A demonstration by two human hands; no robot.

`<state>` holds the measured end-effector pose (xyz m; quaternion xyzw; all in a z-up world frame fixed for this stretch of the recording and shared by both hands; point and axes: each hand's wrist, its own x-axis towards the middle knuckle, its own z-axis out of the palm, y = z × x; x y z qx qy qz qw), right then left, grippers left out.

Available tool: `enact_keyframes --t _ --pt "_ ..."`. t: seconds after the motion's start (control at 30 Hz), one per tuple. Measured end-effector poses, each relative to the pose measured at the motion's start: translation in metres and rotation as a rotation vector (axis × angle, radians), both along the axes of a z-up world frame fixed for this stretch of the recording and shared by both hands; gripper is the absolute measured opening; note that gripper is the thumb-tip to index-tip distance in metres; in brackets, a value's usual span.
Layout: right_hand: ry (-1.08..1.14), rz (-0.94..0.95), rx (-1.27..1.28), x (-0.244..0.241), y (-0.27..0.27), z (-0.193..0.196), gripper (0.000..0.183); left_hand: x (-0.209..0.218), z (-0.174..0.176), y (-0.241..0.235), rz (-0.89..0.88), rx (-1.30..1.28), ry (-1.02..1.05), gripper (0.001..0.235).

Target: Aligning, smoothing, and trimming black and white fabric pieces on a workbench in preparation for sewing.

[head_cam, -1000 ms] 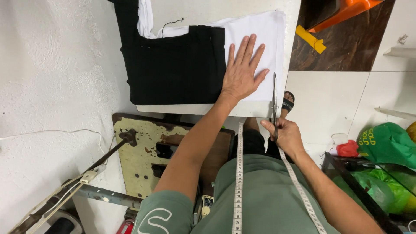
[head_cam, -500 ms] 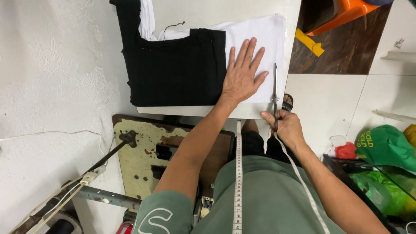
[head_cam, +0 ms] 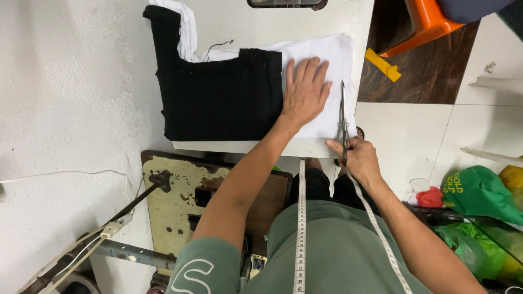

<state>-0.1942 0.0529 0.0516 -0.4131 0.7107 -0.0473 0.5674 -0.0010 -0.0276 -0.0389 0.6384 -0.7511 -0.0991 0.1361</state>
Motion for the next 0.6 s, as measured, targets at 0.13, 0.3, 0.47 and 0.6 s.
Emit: enact_keyframes --t 0.13,0.3,0.47,0.6 --pt "0.032 0.030 0.158 0.015 -0.020 0.032 0.054 0.004 0.028 -0.036 -0.007 0.065 -0.159 0.050" --pt "0.140 0.145 0.230 0.024 -0.040 0.028 0.052 0.006 0.042 -0.040 -0.078 0.249 -0.247 0.057" --pt "0.032 0.004 0.132 0.013 -0.028 0.012 0.054 0.007 0.045 -0.043 -0.079 0.268 -0.261 0.058" --pt "0.045 0.025 0.173 0.026 -0.056 0.025 0.053 0.008 0.042 -0.046 -0.072 0.206 -0.233 0.057"
